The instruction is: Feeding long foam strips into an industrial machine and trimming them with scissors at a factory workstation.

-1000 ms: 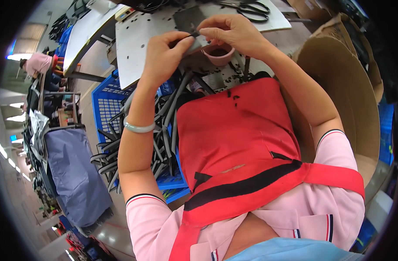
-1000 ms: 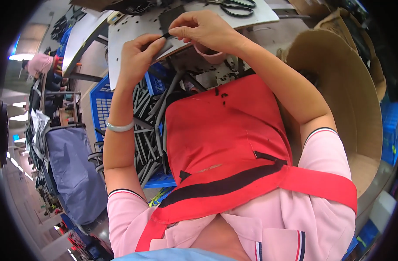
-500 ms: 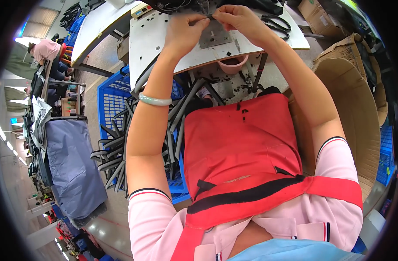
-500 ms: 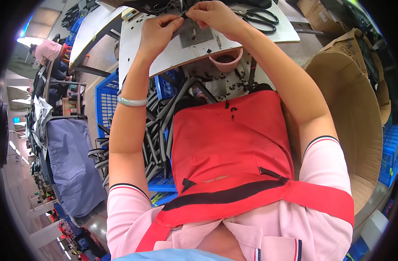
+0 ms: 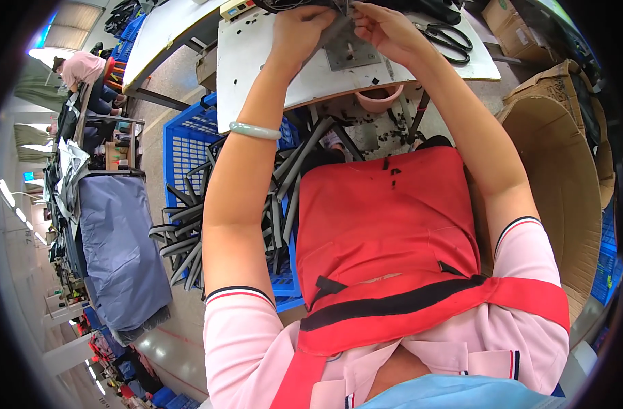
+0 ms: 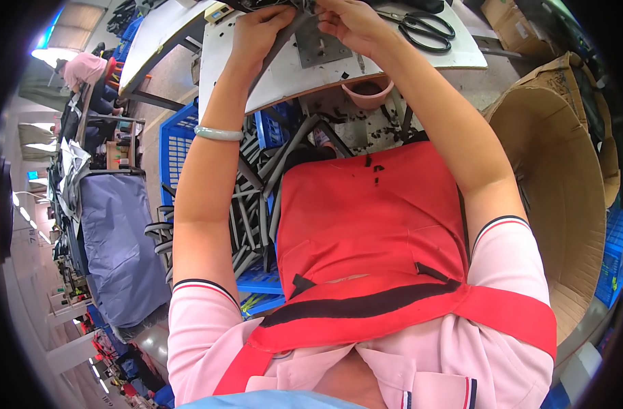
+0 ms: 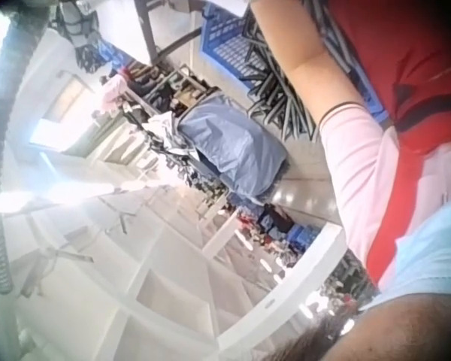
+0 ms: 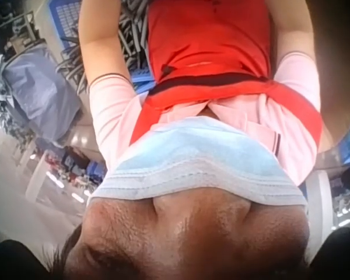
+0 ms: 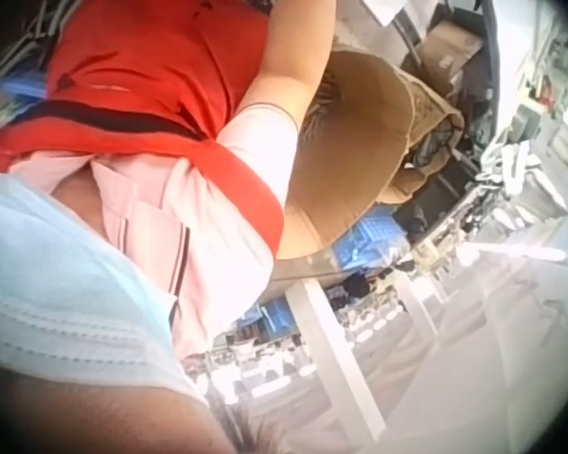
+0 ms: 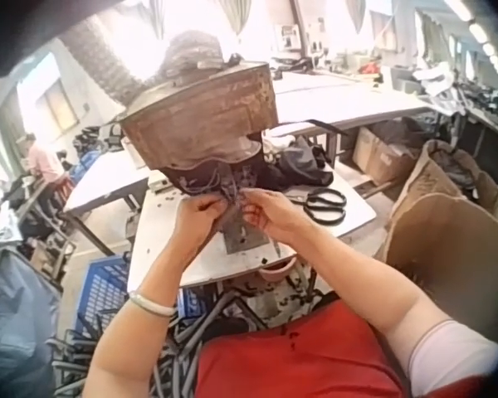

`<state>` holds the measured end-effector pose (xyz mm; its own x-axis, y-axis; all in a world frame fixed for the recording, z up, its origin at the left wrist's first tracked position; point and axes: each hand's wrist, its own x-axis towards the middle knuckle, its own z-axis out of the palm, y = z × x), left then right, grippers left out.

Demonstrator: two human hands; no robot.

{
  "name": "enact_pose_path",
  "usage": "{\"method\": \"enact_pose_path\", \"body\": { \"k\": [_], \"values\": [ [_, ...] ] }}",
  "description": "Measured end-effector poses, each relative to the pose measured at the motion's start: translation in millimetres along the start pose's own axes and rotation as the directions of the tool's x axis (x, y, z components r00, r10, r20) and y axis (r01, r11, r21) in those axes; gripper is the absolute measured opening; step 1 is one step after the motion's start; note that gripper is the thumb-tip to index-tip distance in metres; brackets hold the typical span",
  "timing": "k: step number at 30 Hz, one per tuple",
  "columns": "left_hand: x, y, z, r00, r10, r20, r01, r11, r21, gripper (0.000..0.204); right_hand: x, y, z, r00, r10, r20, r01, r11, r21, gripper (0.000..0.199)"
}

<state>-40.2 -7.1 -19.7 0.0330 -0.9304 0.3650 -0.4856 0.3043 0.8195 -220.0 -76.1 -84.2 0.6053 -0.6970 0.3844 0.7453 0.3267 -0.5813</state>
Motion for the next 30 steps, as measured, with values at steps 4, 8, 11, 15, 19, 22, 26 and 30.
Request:
{"method": "enact_pose_path", "body": {
  "k": [4, 8, 11, 15, 19, 22, 26, 30],
  "values": [
    [-29, -5, -26, 0.995, -0.038, 0.097, 0.039, 0.999, -0.012, 0.028, -46, 5, 56, 0.931, -0.016, -0.366, -0.192, 0.829, -0.525, 0.011],
    [-59, 21, -32, 0.956, 0.068, 0.286, -0.14, 0.961, 0.237, 0.029, -119, 33, 120, 0.951, 0.308, -0.004, -0.044, 0.124, -0.991, 0.021],
    [-65, 56, 2, 0.885, 0.134, 0.447, -0.214, 0.968, 0.134, 0.022, -145, 79, 162, 0.888, 0.2, 0.414, 0.46, -0.401, -0.792, 0.025],
    [-85, 95, 36, 0.879, 0.257, 0.402, -0.258, 0.965, -0.052, 0.02, -133, 111, 155, 0.872, 0.262, 0.414, 0.482, -0.613, -0.626, 0.032],
    [-99, 70, 46, 0.926, 0.229, 0.3, -0.186, 0.969, -0.164, 0.024, -136, 119, 104, 0.934, 0.303, 0.188, 0.339, -0.592, -0.731, 0.022],
    [-109, 3, 22, 0.869, 0.045, 0.493, -0.044, 0.999, -0.014, 0.041, -137, 79, 123, 0.833, 0.525, -0.174, 0.234, -0.621, -0.748, 0.016],
    [-149, -31, -21, 0.561, -0.402, 0.724, 0.475, 0.872, 0.116, 0.047, -137, 8, 100, 0.961, 0.267, -0.079, 0.095, -0.582, -0.808, 0.033],
    [-142, 2, -39, 0.643, -0.349, 0.682, 0.586, 0.797, -0.144, 0.03, -133, -18, 94, 0.98, 0.197, 0.012, 0.121, -0.548, -0.828, 0.031]
  ]
}}
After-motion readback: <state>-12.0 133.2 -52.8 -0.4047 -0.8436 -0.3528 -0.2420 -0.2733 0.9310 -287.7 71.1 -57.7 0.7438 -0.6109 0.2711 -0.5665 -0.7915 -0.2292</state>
